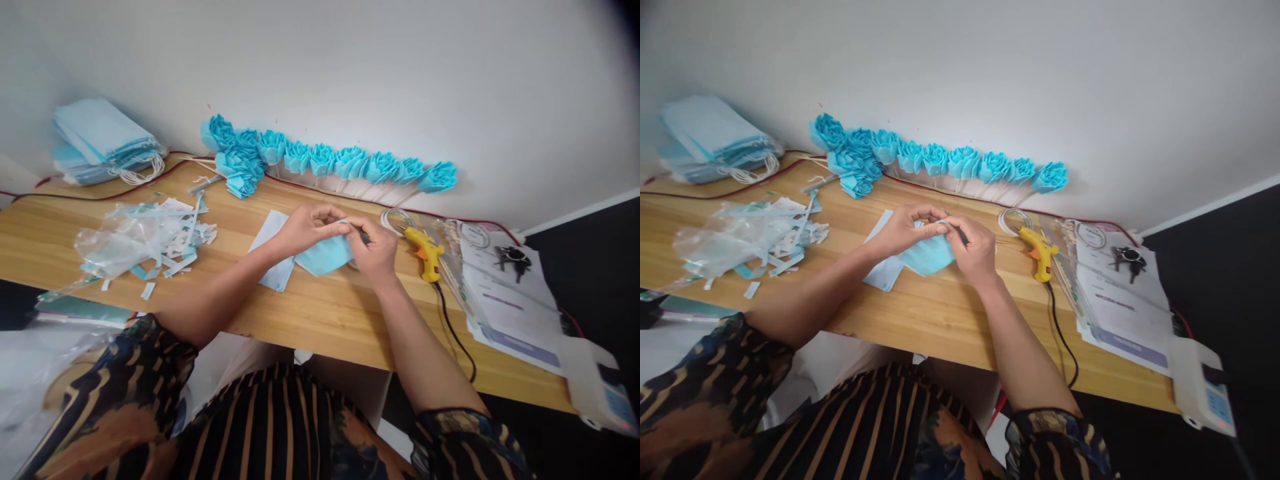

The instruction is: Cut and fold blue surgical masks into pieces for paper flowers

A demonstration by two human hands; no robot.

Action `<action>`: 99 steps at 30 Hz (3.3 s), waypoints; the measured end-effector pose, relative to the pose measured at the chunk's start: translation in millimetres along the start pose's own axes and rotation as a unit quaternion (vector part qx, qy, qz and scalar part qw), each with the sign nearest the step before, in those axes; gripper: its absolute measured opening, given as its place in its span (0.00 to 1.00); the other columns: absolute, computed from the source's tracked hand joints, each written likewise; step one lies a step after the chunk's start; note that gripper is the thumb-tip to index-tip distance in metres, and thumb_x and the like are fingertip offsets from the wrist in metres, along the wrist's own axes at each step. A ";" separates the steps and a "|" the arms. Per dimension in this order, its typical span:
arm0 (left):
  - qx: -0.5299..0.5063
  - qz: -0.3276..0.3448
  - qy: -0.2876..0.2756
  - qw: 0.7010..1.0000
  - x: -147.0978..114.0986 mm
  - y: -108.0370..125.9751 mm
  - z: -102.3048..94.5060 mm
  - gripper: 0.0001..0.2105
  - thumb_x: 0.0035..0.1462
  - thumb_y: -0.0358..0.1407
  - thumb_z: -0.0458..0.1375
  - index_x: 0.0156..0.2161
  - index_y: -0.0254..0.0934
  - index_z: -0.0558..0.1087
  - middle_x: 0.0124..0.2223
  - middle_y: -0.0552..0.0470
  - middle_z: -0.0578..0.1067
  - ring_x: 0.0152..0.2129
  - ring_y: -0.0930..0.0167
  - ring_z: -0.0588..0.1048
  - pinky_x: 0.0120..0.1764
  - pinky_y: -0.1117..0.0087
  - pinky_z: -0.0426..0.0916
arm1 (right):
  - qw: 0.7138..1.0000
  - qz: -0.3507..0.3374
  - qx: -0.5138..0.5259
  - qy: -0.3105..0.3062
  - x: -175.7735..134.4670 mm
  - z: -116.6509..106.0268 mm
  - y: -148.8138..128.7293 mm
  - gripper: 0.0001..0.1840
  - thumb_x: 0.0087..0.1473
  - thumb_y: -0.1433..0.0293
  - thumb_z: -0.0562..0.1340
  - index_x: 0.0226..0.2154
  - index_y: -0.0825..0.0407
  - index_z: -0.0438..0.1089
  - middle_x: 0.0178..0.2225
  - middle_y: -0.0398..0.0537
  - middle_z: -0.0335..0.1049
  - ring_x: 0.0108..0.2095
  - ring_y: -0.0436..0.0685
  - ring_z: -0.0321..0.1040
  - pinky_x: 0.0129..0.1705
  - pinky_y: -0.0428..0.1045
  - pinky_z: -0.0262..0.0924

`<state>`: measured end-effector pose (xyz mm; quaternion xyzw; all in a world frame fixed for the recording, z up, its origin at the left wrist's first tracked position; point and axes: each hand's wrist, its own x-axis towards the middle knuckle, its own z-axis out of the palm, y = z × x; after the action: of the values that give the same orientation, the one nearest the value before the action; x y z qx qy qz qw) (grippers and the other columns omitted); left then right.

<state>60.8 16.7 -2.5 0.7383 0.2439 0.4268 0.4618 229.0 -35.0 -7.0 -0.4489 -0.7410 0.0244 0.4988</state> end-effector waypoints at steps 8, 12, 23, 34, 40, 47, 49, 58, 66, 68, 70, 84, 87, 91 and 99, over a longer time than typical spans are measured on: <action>-0.018 -0.048 -0.030 0.998 2.0 -5.1 -4.9 0.16 0.51 0.47 0.65 0.32 0.32 0.77 0.30 0.50 0.77 0.28 0.71 0.73 0.31 0.72 0.64 | 0.993 0.108 0.033 0.020 -2.8 5.4 3.7 0.09 0.57 0.63 0.63 0.40 0.47 0.72 0.23 0.37 0.68 0.23 0.49 0.64 0.29 0.47 0.60; -0.050 -0.062 -0.018 0.997 1.9 -9.2 -3.1 0.14 0.51 0.45 0.66 0.29 0.33 0.74 0.27 0.53 0.73 0.24 0.74 0.70 0.28 0.73 0.62 | 0.984 0.157 0.087 0.006 -2.2 6.2 7.4 0.16 0.57 0.57 0.62 0.45 0.46 0.70 0.23 0.38 0.67 0.24 0.51 0.64 0.31 0.49 0.61; -0.243 -0.030 0.184 0.952 7.9 -18.0 -2.1 0.17 0.48 0.46 0.69 0.31 0.35 0.71 0.29 0.56 0.72 0.26 0.77 0.68 0.32 0.75 0.64 | 0.911 0.298 0.262 -0.111 -4.4 23.6 17.3 0.27 0.45 0.49 0.68 0.42 0.50 0.72 0.40 0.48 0.76 0.39 0.59 0.72 0.42 0.52 0.65; -0.256 -0.068 0.209 0.941 7.9 -27.8 -1.2 0.21 0.54 0.52 0.63 0.29 0.39 0.61 0.26 0.56 0.64 0.24 0.74 0.64 0.30 0.73 0.61 | 0.977 0.171 -0.055 -0.111 -15.9 40.4 10.6 0.17 0.50 0.59 0.64 0.19 0.49 0.63 0.19 0.43 0.65 0.22 0.53 0.57 0.26 0.49 0.47; -0.172 -0.085 0.177 0.965 3.7 -21.8 6.4 0.19 0.58 0.52 0.59 0.32 0.38 0.63 0.28 0.56 0.65 0.24 0.74 0.64 0.28 0.73 0.60 | 0.971 0.156 -0.048 -0.173 -20.9 47.1 -2.8 0.18 0.53 0.61 0.64 0.18 0.50 0.62 0.18 0.41 0.64 0.22 0.51 0.59 0.26 0.47 0.46; -0.039 -0.046 0.178 0.982 2.7 -16.9 1.9 0.15 0.59 0.47 0.57 0.31 0.38 0.64 0.27 0.55 0.64 0.25 0.74 0.63 0.29 0.72 0.59 | 0.962 0.183 0.089 -0.180 -10.7 31.6 15.4 0.07 0.54 0.65 0.62 0.32 0.51 0.71 0.27 0.43 0.72 0.28 0.52 0.66 0.32 0.48 0.59; 0.022 -0.036 0.164 0.986 1.2 -15.2 2.4 0.12 0.60 0.44 0.55 0.31 0.37 0.65 0.27 0.55 0.65 0.25 0.73 0.64 0.30 0.72 0.59 | 0.953 0.227 0.172 -0.107 -4.8 22.7 22.7 0.14 0.58 0.61 0.59 0.43 0.51 0.72 0.33 0.46 0.75 0.32 0.53 0.70 0.34 0.49 0.64; 0.190 0.023 0.097 0.977 -5.7 -11.2 12.5 0.11 0.62 0.40 0.53 0.30 0.37 0.68 0.27 0.52 0.72 0.26 0.71 0.69 0.32 0.69 0.59 | 0.949 0.231 0.210 -0.037 2.5 8.6 10.8 0.20 0.55 0.51 0.62 0.37 0.50 0.76 0.33 0.45 0.76 0.33 0.52 0.71 0.35 0.48 0.65; 0.169 -0.001 0.076 0.983 -5.0 -15.7 13.6 0.11 0.60 0.42 0.56 0.34 0.37 0.74 0.32 0.51 0.77 0.29 0.70 0.72 0.34 0.70 0.62 | 0.977 0.191 0.092 0.012 5.6 3.2 6.7 0.11 0.57 0.63 0.61 0.28 0.51 0.73 0.25 0.42 0.71 0.27 0.50 0.65 0.31 0.47 0.60; 0.150 -0.014 0.076 0.986 -4.4 -15.8 13.0 0.10 0.59 0.42 0.57 0.34 0.37 0.74 0.33 0.52 0.77 0.29 0.70 0.72 0.35 0.71 0.63 | 0.982 0.174 0.068 0.019 8.0 -1.8 8.0 0.11 0.58 0.63 0.60 0.28 0.51 0.72 0.26 0.42 0.71 0.28 0.50 0.65 0.32 0.47 0.60; 0.137 -0.023 0.071 0.988 -4.0 -16.1 12.6 0.10 0.58 0.42 0.58 0.33 0.37 0.74 0.32 0.53 0.77 0.28 0.71 0.71 0.34 0.71 0.62 | 0.986 0.158 0.054 0.022 9.9 -6.4 10.2 0.11 0.59 0.64 0.60 0.28 0.51 0.72 0.28 0.43 0.71 0.29 0.51 0.65 0.33 0.47 0.60; 0.140 -0.047 0.039 0.988 -2.9 -30.0 11.9 0.14 0.54 0.44 0.61 0.25 0.36 0.70 0.22 0.56 0.67 0.21 0.74 0.62 0.27 0.70 0.52 | 0.975 0.153 -0.074 0.146 10.1 -14.7 32.1 0.17 0.64 0.57 0.53 0.28 0.49 0.64 0.24 0.41 0.64 0.28 0.51 0.62 0.34 0.47 0.56; 0.130 -0.046 0.038 0.990 -3.0 -32.6 11.6 0.15 0.54 0.45 0.61 0.24 0.36 0.70 0.21 0.57 0.64 0.20 0.74 0.60 0.26 0.70 0.51 | 0.972 0.162 -0.068 0.158 9.2 -15.2 36.0 0.16 0.64 0.58 0.53 0.30 0.49 0.64 0.26 0.41 0.65 0.30 0.52 0.63 0.35 0.48 0.56; 0.115 -0.061 0.026 0.991 -2.9 -34.5 11.3 0.16 0.53 0.45 0.62 0.23 0.36 0.69 0.21 0.57 0.63 0.20 0.75 0.60 0.25 0.71 0.50 | 0.970 0.164 -0.064 0.170 8.5 -15.8 38.3 0.15 0.64 0.59 0.53 0.30 0.49 0.64 0.27 0.41 0.66 0.30 0.52 0.63 0.36 0.48 0.56; 0.086 -0.088 -0.004 0.992 -2.5 -30.5 12.9 0.15 0.50 0.44 0.64 0.23 0.35 0.69 0.21 0.57 0.63 0.21 0.75 0.59 0.25 0.72 0.51 | 0.974 0.142 -0.056 0.168 9.4 -19.7 39.3 0.14 0.63 0.60 0.55 0.29 0.50 0.66 0.25 0.40 0.65 0.28 0.51 0.62 0.35 0.47 0.56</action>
<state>71.5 22.6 -33.3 0.7526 0.3415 0.3590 0.4336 268.3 -13.3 -9.4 -0.5747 -0.5752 -0.0220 0.5816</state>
